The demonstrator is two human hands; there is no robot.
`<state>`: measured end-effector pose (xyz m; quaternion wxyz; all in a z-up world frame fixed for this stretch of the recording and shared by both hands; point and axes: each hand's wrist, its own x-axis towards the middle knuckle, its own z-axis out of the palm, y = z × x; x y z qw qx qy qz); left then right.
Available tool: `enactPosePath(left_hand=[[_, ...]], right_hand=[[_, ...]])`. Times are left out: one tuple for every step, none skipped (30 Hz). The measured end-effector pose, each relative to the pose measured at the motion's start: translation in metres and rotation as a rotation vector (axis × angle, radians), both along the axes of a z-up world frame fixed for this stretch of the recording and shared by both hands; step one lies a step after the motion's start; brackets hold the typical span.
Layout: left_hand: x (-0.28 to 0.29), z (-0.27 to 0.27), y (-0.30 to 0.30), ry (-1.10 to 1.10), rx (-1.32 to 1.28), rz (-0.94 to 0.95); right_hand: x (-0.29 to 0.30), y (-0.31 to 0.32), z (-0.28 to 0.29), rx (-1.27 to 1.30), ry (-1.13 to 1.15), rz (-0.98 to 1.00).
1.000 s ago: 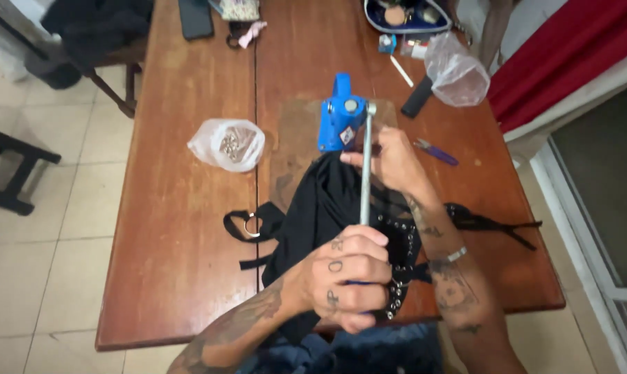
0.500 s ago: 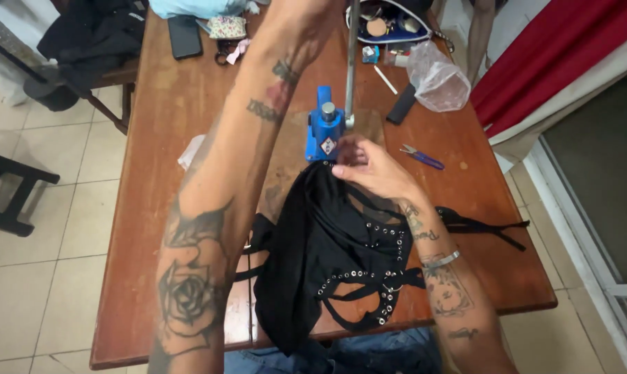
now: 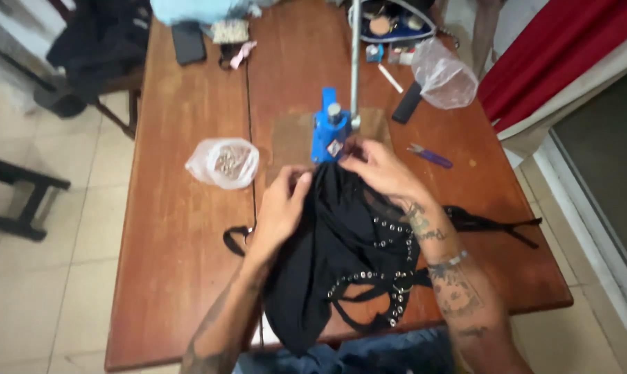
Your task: Attaching metal eyelets to a black garment using a manual press machine.
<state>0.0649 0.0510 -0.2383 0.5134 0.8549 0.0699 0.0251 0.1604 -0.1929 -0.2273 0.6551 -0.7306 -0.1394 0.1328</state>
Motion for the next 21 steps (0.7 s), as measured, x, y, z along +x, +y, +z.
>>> enactPosePath(left_hand=[[0.004,-0.005,0.001,0.059,-0.037,0.0],[0.015,-0.007,0.004,0.103,-0.071,0.002],[0.022,-0.026,0.006,0.1,-0.076,0.016],[0.033,-0.045,0.007,0.08,-0.223,0.016],[0.044,-0.062,0.007,0.061,-0.37,0.017],[0.04,-0.054,0.007,0.059,-0.37,0.009],[0.035,-0.045,0.006,0.067,-0.531,0.006],[0.03,-0.037,0.004,0.078,-0.695,-0.002],[0.024,-0.027,0.002,0.077,-0.697,-0.013],[0.015,-0.016,0.003,0.105,-0.716,-0.056],[0.007,-0.006,0.004,0.132,-0.734,-0.1],[-0.003,0.006,0.007,0.13,-0.733,-0.101],[-0.013,0.017,0.009,0.118,-0.689,-0.162],[-0.027,0.027,0.011,0.112,-0.647,-0.218],[-0.038,0.036,0.01,0.116,-0.65,-0.216],[-0.05,0.045,0.009,0.136,-0.619,-0.251],[-0.061,0.054,0.007,0.155,-0.589,-0.286],[-0.069,0.062,0.004,0.159,-0.59,-0.295],[-0.077,0.07,0.001,0.1,-0.532,-0.339],[-0.084,0.08,-0.002,0.031,-0.472,-0.382],[-0.097,0.097,-0.007,0.026,-0.472,-0.391]], right_hand=[[-0.007,0.002,0.009,0.008,0.014,-0.019],[-0.008,0.007,0.023,0.02,0.014,-0.034],[-0.005,0.008,0.017,0.015,0.012,-0.02],[-0.002,0.006,0.011,0.011,0.0,-0.026],[0.002,0.004,0.007,0.008,-0.012,-0.032],[0.0,-0.001,0.009,0.008,-0.015,-0.039],[-0.001,-0.007,0.012,0.019,-0.008,-0.01],[-0.003,-0.015,0.015,0.026,-0.001,0.015],[-0.009,-0.024,0.023,0.023,-0.005,0.006],[-0.012,-0.03,0.031,-0.037,-0.027,0.091],[-0.016,-0.035,0.039,-0.097,-0.048,0.175],[-0.022,-0.043,0.061,-0.096,-0.051,0.175],[-0.028,-0.05,0.083,-0.249,-0.036,0.307],[-0.037,-0.059,0.103,-0.403,-0.012,0.443],[-0.04,-0.065,0.107,-0.404,-0.007,0.444],[-0.045,-0.073,0.111,-0.477,-0.021,0.474],[-0.049,-0.081,0.115,-0.55,-0.034,0.504],[-0.059,-0.086,0.12,-0.551,-0.03,0.495],[-0.068,-0.091,0.126,-0.447,-0.081,0.494],[-0.075,-0.096,0.133,-0.344,-0.14,0.493],[-0.079,-0.106,0.135,-0.347,-0.146,0.485]])
